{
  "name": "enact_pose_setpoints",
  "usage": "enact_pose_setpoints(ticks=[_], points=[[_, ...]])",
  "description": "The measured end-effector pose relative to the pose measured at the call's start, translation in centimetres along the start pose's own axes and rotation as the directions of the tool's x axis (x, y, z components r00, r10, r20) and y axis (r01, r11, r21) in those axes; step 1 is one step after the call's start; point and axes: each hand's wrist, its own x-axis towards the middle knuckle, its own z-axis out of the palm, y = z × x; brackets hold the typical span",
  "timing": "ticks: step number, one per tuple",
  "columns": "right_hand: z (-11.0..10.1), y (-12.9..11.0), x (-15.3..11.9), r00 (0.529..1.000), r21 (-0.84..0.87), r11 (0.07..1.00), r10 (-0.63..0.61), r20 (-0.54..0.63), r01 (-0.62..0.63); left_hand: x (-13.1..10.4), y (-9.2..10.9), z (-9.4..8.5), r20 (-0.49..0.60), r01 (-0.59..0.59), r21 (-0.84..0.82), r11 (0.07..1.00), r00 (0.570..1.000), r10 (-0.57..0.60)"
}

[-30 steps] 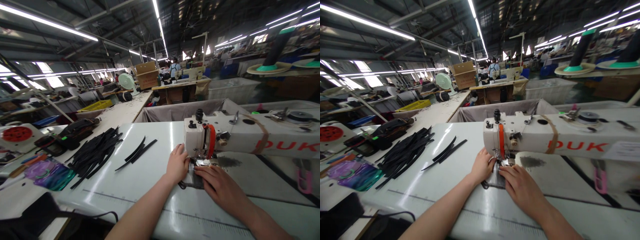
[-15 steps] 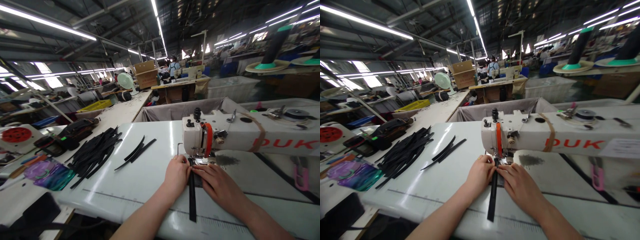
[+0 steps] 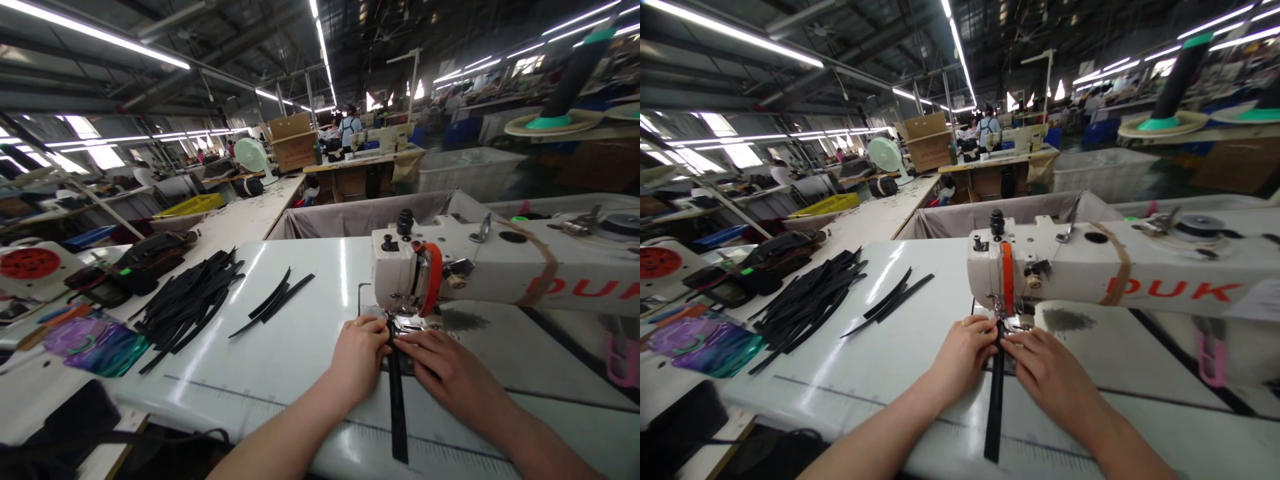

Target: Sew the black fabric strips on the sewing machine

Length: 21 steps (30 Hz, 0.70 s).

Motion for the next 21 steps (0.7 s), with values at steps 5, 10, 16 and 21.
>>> enact_pose_setpoints(ticks=[5,10,16,21], points=[[0.1,0.1,-0.1,1.0,-0.006,1.0,-0.006,-0.004,0.006,0.0,0.6,0.3,0.003,0.033,0.021,0.999,0.999,-0.033],[0.0,0.0,0.0,1.0,-0.011,1.0,-0.015,0.0,0.015,0.1,0.7,0.0,0.035,0.023,0.058,0.998,0.999,-0.025],[0.2,0.0,-0.1,1.0,-0.033,0.999,-0.011,0.012,0.012,0.2,0.5,0.6,0.016,0.014,0.12,0.993,1.0,-0.016],[0.3,-0.4,-0.1,0.999,-0.085,0.996,0.012,0.036,-0.009,0.2,0.9,1.3,0.007,0.058,0.159,0.986,0.998,-0.06]])
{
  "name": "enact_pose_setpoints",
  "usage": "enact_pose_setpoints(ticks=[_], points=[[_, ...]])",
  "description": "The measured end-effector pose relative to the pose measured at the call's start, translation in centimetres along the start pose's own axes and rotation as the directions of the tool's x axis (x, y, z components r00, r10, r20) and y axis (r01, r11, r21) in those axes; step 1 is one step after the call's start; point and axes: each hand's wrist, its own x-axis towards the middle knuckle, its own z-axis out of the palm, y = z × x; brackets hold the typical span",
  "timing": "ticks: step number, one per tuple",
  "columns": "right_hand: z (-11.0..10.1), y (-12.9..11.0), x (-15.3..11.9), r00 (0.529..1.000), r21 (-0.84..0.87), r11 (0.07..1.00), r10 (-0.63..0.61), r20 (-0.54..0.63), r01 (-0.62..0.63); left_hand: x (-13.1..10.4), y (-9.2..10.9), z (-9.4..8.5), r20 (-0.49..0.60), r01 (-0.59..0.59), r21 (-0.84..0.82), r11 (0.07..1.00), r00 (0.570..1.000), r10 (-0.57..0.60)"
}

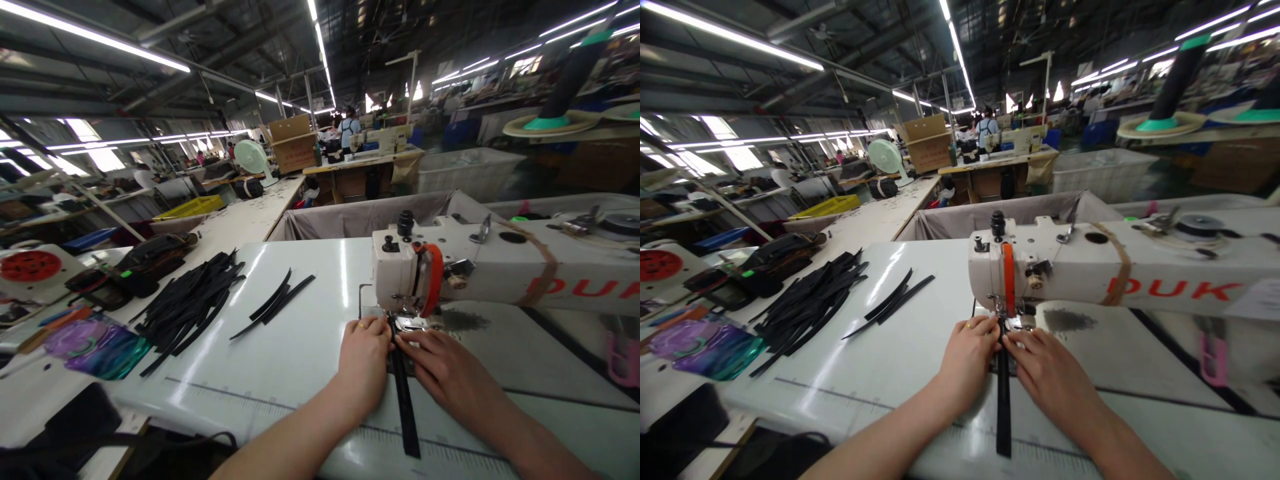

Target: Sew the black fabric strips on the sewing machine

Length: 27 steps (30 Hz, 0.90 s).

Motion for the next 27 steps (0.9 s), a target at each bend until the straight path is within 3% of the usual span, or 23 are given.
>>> enact_pose_setpoints(ticks=[10,16,27], points=[[-0.2,0.0,0.1,0.999,0.033,0.998,0.045,0.003,-0.045,0.8,-0.2,0.2,-0.001,0.032,0.012,0.999,0.999,-0.032],[-0.9,-0.2,0.2,0.998,0.157,0.988,0.019,-0.053,-0.01,1.4,-0.5,0.0,0.0,0.018,0.021,1.0,1.0,-0.018],[-1.8,-0.6,0.6,1.0,0.306,0.952,-0.027,0.0,0.025,1.2,-0.7,-0.4,0.018,-0.006,-0.015,1.0,1.0,0.007]])
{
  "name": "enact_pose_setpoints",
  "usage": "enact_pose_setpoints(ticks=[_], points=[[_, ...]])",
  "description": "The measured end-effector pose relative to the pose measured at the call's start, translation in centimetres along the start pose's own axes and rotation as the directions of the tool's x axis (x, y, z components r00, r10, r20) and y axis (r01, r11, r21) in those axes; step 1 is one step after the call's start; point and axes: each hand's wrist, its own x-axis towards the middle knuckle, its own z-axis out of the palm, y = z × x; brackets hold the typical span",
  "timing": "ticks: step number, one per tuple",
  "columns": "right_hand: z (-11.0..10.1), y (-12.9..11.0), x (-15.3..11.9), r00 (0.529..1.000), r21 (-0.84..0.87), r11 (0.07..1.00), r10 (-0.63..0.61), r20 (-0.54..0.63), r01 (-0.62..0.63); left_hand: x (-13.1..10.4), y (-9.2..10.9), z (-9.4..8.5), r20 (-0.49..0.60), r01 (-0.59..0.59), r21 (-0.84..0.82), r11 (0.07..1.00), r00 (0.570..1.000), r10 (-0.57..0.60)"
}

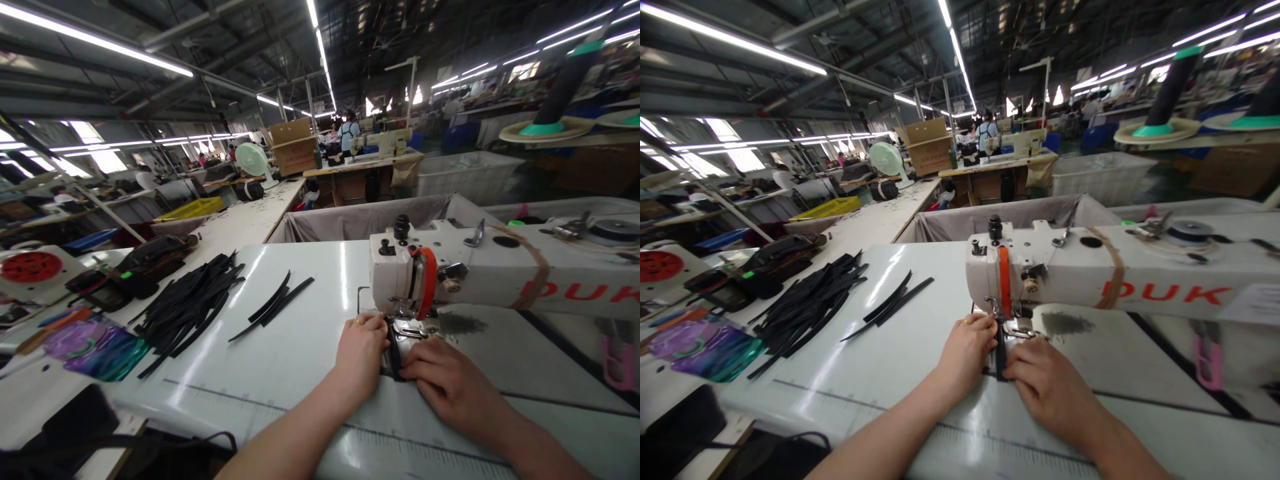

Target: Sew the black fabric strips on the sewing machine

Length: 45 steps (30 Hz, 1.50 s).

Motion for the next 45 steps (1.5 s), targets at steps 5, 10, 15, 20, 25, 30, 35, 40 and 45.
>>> enact_pose_setpoints(ticks=[5,10,15,20,25,30,35,40,45], points=[[0.5,0.7,-0.1,0.999,-0.088,0.996,0.017,-0.028,-0.02,0.1,-0.2,0.5,-0.022,-0.028,0.005,1.0,0.999,0.028],[0.8,1.4,0.1,0.999,-0.181,0.983,0.021,-0.031,-0.026,0.6,-0.4,1.1,-0.003,-0.002,-0.013,1.0,1.0,0.002],[1.2,1.5,0.1,0.999,-0.285,0.957,0.035,-0.04,-0.045,0.0,0.1,0.0,0.003,-0.007,-0.037,0.999,1.0,0.007],[1.5,1.5,-0.2,0.999,-0.316,0.948,0.024,-0.034,-0.034,-0.9,0.3,-0.7,-0.072,-0.015,-0.097,0.995,0.997,0.008],[1.4,1.3,-0.3,0.999,-0.313,0.949,0.031,-0.032,-0.04,-0.9,0.5,-0.4,-0.099,-0.019,-0.074,0.997,0.995,0.012],[1.4,1.1,-0.1,0.999,-0.331,0.943,0.025,-0.027,-0.032,-0.8,0.7,-0.5,-0.087,-0.003,-0.034,0.999,0.996,0.0],[1.7,1.3,-0.2,0.999,-0.324,0.945,0.041,-0.03,-0.049,-0.5,0.5,-0.5,-0.071,-0.043,-0.032,0.999,0.997,0.041],[1.8,1.2,0.0,0.998,-0.321,0.945,0.058,-0.038,-0.068,-0.3,0.3,-0.4,-0.07,-0.071,0.011,0.997,0.995,0.071],[1.5,0.7,0.2,0.997,-0.353,0.933,0.069,-0.031,-0.076,-0.5,0.6,-0.2,-0.047,-0.077,0.037,0.996,0.996,0.078]])
